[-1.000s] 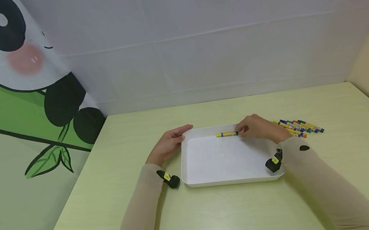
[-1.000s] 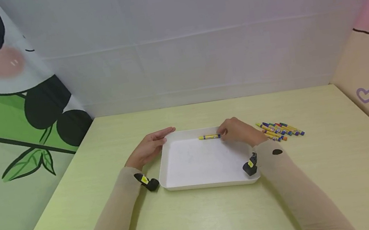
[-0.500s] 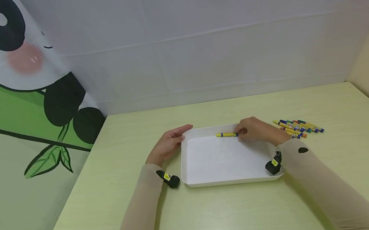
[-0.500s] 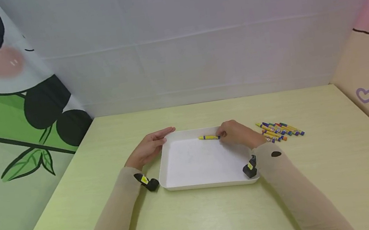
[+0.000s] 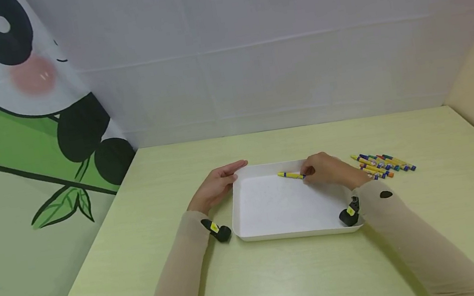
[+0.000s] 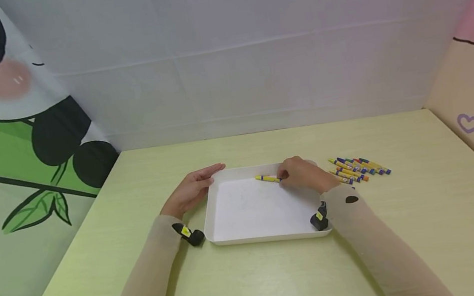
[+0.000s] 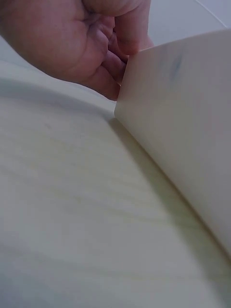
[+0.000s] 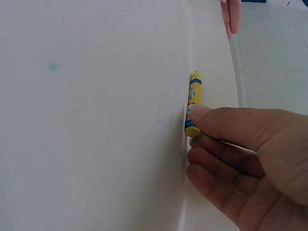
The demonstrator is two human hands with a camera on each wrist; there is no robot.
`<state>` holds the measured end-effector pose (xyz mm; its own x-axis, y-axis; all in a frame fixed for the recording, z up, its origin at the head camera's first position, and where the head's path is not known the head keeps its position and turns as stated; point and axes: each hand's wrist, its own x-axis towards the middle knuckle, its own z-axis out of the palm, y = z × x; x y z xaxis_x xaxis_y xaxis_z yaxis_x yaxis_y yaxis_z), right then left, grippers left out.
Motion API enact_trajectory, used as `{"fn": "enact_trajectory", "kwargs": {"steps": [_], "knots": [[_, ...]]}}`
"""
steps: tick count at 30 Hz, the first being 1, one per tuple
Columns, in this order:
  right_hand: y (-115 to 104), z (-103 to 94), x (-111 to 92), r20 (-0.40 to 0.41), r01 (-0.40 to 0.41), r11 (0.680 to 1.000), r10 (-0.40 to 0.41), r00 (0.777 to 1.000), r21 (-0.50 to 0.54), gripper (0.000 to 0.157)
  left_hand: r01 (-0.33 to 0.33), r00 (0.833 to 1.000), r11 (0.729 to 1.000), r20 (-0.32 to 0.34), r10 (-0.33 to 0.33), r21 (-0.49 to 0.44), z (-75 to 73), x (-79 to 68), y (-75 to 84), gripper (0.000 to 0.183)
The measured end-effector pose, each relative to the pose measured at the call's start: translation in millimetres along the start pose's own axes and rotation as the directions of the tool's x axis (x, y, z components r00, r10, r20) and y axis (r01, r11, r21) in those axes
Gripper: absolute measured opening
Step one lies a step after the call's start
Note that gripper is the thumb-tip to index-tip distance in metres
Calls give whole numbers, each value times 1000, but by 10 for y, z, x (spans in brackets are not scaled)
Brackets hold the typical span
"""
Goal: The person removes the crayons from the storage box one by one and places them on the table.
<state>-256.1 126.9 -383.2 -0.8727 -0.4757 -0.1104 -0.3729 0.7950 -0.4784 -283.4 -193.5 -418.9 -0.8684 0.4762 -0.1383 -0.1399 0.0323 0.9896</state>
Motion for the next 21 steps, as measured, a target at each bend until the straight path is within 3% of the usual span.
{"fn": "enact_trajectory", "kwargs": {"steps": [21], "knots": [[-20,-9,-1,-12,21,1000,-21,1000,9,11,-1,1000,1000,-6,1,-8,-4,15,-5,47]]}}
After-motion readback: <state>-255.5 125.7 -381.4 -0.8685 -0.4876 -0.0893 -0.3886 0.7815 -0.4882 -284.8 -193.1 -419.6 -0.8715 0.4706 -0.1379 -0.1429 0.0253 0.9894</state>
